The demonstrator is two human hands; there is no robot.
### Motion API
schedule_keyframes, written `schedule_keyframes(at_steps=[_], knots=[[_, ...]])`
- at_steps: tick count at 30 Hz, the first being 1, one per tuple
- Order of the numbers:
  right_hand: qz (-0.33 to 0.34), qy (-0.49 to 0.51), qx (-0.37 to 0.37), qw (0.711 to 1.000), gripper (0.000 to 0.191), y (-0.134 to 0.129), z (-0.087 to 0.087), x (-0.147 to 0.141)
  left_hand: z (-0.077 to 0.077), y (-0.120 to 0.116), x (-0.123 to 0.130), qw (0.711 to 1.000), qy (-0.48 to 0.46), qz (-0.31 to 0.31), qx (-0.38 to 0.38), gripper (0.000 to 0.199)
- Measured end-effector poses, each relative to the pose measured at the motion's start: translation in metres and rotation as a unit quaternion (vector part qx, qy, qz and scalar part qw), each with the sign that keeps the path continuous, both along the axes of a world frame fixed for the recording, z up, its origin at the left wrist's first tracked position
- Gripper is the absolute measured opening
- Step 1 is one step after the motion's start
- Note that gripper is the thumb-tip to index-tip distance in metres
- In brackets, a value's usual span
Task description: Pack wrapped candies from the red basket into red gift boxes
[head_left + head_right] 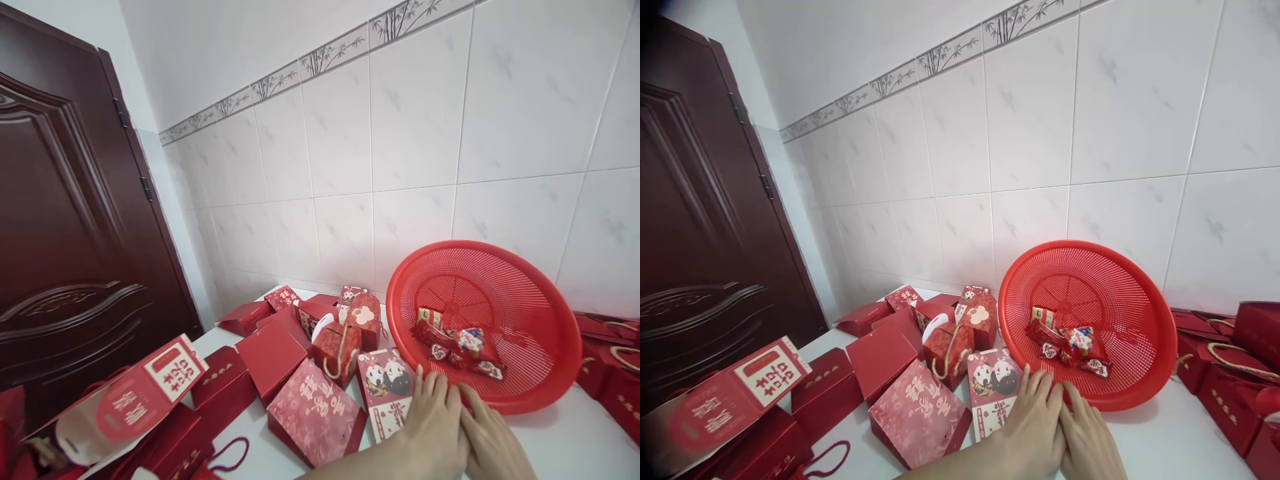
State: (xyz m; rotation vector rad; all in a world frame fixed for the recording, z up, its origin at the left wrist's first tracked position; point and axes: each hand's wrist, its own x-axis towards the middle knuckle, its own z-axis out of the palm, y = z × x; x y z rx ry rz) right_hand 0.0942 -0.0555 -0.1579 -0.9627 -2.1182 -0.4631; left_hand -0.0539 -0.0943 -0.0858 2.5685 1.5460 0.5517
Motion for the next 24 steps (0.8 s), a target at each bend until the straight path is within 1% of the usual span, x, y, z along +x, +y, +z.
schedule_keyframes(at_steps=[3, 5, 8, 12, 20, 24], knots=[[0.017, -0.015, -0.034, 0.999, 0.04, -0.001, 0.008, 0.0, -0.005, 0.002, -0.005, 0.999, -0.034, 0.01, -0.009, 0.05], [0.026, -0.006, -0.023, 0.999, 0.037, -0.002, 0.011, 0.001, -0.006, 0.003, -0.007, 0.999, -0.044, 0.012, -0.015, 0.053], [0.035, 0.006, -0.005, 0.999, 0.034, -0.002, 0.012, 0.001, -0.006, 0.003, -0.007, 0.999, -0.048, 0.013, -0.019, 0.056], [0.045, 0.001, -0.032, 0.998, 0.036, -0.002, 0.011, 0.003, -0.007, 0.003, -0.006, 0.998, -0.057, 0.015, -0.018, 0.055], [0.034, 0.045, -0.096, 0.994, 0.038, -0.011, 0.021, -0.002, -0.012, 0.004, -0.004, 0.996, -0.085, 0.022, -0.018, 0.055], [0.015, 0.04, -0.091, 0.995, 0.032, -0.011, 0.02, -0.001, -0.014, 0.006, -0.004, 0.995, -0.094, 0.02, -0.014, 0.055]])
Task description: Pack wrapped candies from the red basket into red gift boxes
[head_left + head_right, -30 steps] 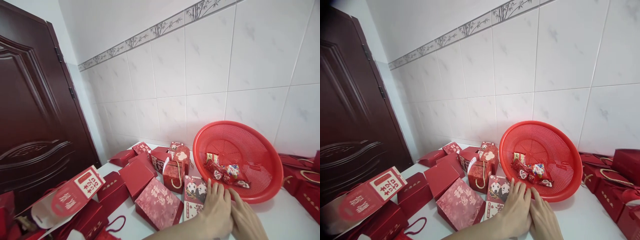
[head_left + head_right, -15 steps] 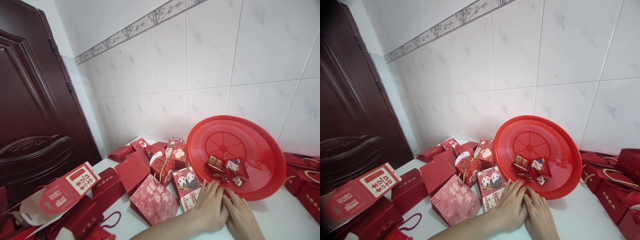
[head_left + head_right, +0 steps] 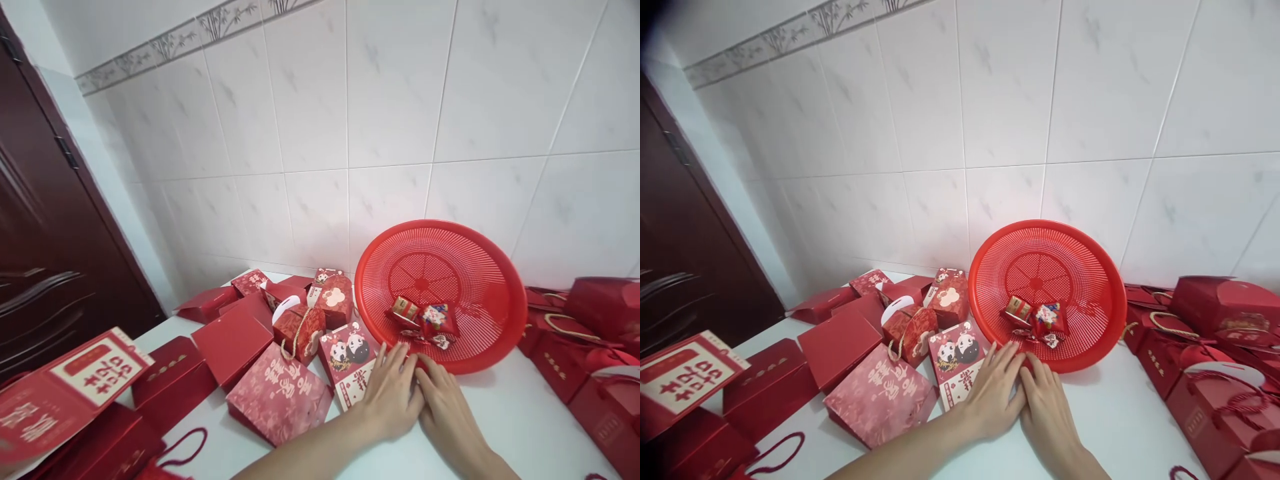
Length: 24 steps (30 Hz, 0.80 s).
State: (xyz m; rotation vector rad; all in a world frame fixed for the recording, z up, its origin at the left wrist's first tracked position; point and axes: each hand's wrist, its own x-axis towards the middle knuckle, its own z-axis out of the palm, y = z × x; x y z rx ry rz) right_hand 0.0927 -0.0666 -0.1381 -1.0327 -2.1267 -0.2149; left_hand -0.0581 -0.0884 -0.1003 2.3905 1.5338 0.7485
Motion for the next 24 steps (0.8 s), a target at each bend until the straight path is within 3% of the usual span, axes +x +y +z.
schedule_keyframes(at_steps=[10, 24], knots=[[-0.047, -0.016, 0.04, 0.998, 0.042, 0.002, -0.009, 0.002, 0.011, -0.005, 0.0, 1.0, -0.017, 0.006, -0.006, 0.057], [-0.053, -0.027, 0.09, 0.994, 0.052, -0.003, -0.001, 0.0, 0.01, -0.007, 0.002, 0.999, -0.025, 0.024, -0.008, 0.059]])
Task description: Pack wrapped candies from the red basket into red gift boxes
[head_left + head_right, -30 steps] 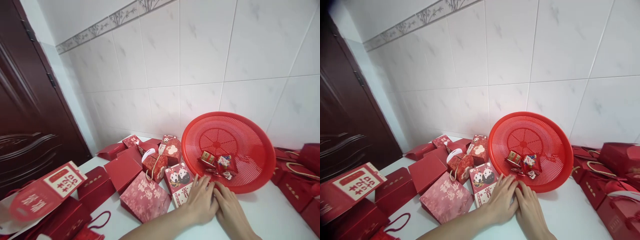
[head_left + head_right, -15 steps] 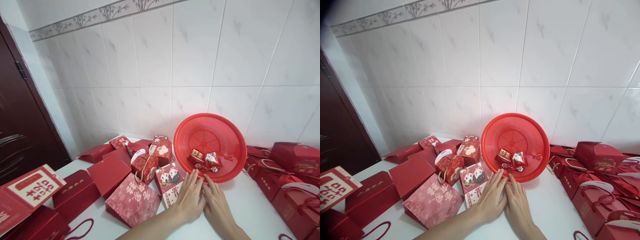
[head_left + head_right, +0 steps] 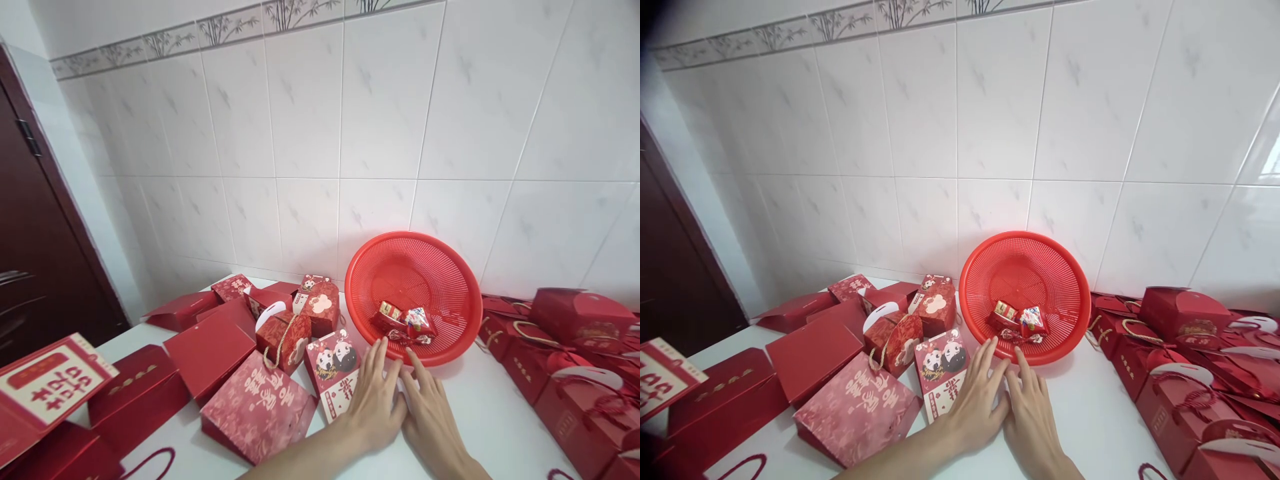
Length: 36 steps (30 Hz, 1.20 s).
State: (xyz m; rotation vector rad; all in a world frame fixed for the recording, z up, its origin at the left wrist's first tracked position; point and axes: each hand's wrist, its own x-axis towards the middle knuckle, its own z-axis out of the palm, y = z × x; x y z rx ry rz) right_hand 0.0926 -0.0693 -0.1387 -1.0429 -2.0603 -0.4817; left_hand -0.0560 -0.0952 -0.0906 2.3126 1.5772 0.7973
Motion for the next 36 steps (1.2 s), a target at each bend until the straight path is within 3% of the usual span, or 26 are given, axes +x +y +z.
schedule_keyframes(at_steps=[7, 15, 23, 31, 36], knots=[[0.015, 0.018, -0.03, 0.999, 0.047, -0.001, -0.003, 0.001, 0.003, -0.004, 0.0, 1.0, 0.018, -0.008, -0.002, 0.056], [0.047, 0.025, -0.001, 0.999, 0.047, -0.002, 0.001, 0.001, 0.0, -0.003, 0.003, 0.999, 0.01, -0.007, 0.031, 0.04], [0.114, 0.08, -0.15, 0.979, 0.035, -0.008, 0.008, -0.001, -0.009, -0.002, 0.004, 1.0, 0.019, 0.008, -0.004, 0.019], [0.134, 0.069, -0.156, 0.976, 0.032, -0.004, 0.003, -0.002, -0.017, 0.001, 0.006, 0.998, 0.051, 0.018, 0.024, 0.022], [0.163, 0.074, -0.118, 0.977, 0.034, -0.005, 0.003, 0.0, -0.02, -0.001, 0.008, 0.996, 0.048, 0.03, 0.07, 0.026]])
